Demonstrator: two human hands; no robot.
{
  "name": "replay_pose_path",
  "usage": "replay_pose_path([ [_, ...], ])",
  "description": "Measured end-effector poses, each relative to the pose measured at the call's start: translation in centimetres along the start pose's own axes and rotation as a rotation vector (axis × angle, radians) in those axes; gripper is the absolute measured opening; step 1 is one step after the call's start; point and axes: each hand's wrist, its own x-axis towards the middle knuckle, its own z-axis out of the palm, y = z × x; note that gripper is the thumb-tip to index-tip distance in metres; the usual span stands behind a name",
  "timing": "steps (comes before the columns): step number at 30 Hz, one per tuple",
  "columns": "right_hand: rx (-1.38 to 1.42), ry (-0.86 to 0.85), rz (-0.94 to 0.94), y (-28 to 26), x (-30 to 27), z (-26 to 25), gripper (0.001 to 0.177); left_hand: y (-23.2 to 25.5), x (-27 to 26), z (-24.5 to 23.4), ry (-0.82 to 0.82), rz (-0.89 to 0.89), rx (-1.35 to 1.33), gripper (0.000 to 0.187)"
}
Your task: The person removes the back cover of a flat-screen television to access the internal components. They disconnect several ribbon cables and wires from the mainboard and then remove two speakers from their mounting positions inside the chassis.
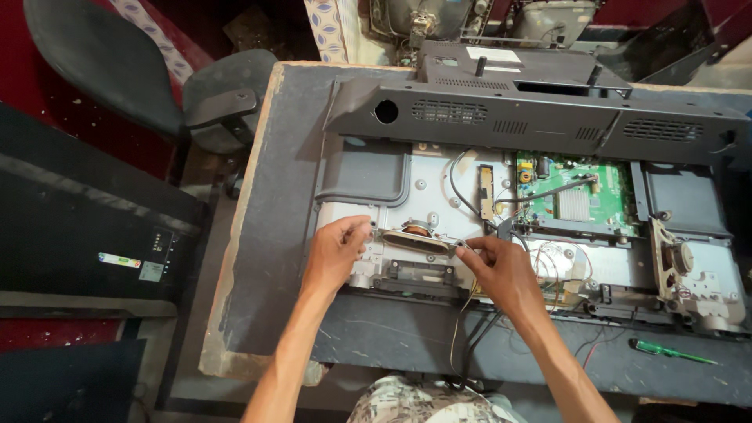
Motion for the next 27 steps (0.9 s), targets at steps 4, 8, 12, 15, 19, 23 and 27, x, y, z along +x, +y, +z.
replay_pose_path([
  [4, 0.168, -0.011, 0.013, 0.7, 0.0, 0.3, 0.041, 0.3, 0.1, 0.4, 0.018, 0.006, 0.002, 0.030],
  [8, 0.394, -0.040, 0.073, 1.4, -0.7, 0.5, 0.036, 0.2, -0.8, 0.4, -0.003, 0.013, -0.003, 0.029],
  [12, 0.521, -0.009, 0.045, 2.2, -1.1, 0.4, 0.034, 0.3, -1.6, 0.4, -0.045, 0.076, -0.155, 0.029],
  [15, 0.506, 0.003, 0.032, 2.6, -1.9, 0.2, 0.036, 1.1, -2.8, 0.2, -0.031, 0.078, -0.108, 0.028],
  [19, 0.388, 0.016, 0.071, 3.4, -3.6, -0.3, 0.038, 2.5, -5.2, -0.3, -0.045, 0.170, 0.037, 0.028],
  [23, 0.422, -0.006, 0.096, 4.9, -5.2, -0.1, 0.039, 2.8, -7.0, -0.6, -0.042, 0.232, 0.210, 0.031],
  [27, 0.407, -0.032, 0.112, 5.8, -6.3, 0.3, 0.040, 1.9, -8.1, -0.3, -0.035, 0.277, 0.318, 0.032],
])
